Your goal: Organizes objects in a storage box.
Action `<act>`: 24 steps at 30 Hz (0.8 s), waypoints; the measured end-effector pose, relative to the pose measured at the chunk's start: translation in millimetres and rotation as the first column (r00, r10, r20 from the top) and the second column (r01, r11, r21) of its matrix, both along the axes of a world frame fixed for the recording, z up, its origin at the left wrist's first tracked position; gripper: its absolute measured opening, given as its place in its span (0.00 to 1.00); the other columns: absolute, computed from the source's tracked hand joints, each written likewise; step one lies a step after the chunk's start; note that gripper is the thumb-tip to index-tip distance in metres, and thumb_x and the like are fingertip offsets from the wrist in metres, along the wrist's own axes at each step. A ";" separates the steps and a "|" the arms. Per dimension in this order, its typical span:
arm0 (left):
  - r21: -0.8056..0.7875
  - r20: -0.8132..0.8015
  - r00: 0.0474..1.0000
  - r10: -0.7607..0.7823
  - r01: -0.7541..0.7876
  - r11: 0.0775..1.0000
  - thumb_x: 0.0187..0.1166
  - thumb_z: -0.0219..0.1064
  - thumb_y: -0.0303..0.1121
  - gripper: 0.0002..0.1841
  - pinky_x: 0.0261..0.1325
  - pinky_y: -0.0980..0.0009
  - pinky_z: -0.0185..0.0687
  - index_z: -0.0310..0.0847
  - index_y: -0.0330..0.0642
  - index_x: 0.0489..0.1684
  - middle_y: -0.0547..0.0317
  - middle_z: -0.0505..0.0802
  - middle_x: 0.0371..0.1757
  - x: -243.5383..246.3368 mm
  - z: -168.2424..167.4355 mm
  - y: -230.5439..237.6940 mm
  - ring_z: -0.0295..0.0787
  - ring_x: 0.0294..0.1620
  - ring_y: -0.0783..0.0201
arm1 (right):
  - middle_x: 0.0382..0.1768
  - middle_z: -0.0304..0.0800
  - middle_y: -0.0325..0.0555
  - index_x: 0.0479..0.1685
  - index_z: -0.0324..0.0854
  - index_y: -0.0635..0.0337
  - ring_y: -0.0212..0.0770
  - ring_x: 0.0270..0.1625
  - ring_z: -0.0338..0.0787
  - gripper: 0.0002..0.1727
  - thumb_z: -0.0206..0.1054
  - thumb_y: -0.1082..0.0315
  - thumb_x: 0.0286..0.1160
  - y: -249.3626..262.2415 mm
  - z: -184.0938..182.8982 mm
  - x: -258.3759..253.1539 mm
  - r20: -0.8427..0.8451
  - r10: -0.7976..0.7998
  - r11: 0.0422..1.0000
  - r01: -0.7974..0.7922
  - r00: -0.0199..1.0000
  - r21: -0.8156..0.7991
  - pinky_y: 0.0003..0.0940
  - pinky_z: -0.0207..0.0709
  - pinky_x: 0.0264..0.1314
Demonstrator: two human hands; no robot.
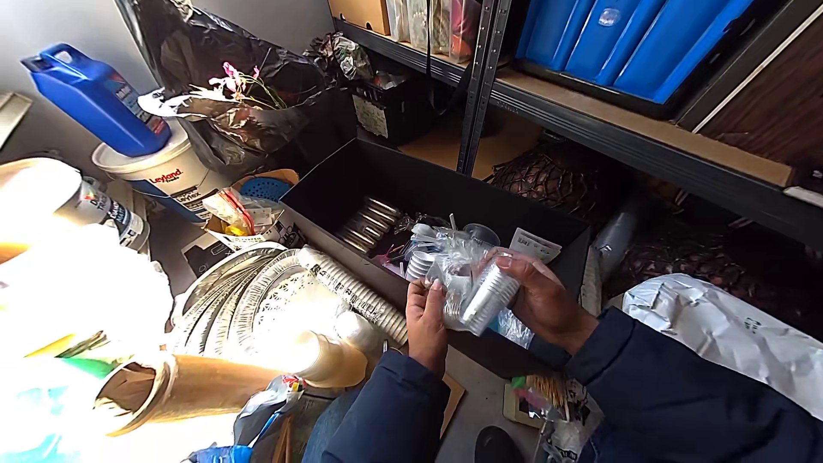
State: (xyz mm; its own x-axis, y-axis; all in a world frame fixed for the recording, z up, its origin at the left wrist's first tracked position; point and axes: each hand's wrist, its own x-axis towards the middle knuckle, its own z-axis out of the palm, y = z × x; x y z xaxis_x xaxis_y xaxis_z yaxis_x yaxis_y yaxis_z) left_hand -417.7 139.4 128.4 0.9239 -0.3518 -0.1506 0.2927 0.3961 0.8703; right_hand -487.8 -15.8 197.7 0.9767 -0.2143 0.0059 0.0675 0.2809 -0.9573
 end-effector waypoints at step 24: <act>0.341 0.358 0.886 0.296 -0.419 0.841 0.92 0.46 0.37 0.15 0.44 0.65 0.89 0.67 0.38 0.65 0.57 0.87 0.38 -2.5 -0.2 1.9 0.89 0.37 0.67 | 0.56 0.90 0.35 0.67 0.72 0.47 0.34 0.60 0.90 0.23 0.62 0.43 0.85 17.6 -42.9 8.0 0.095 0.016 0.804 0.044 0.995 -0.593 0.35 0.87 0.62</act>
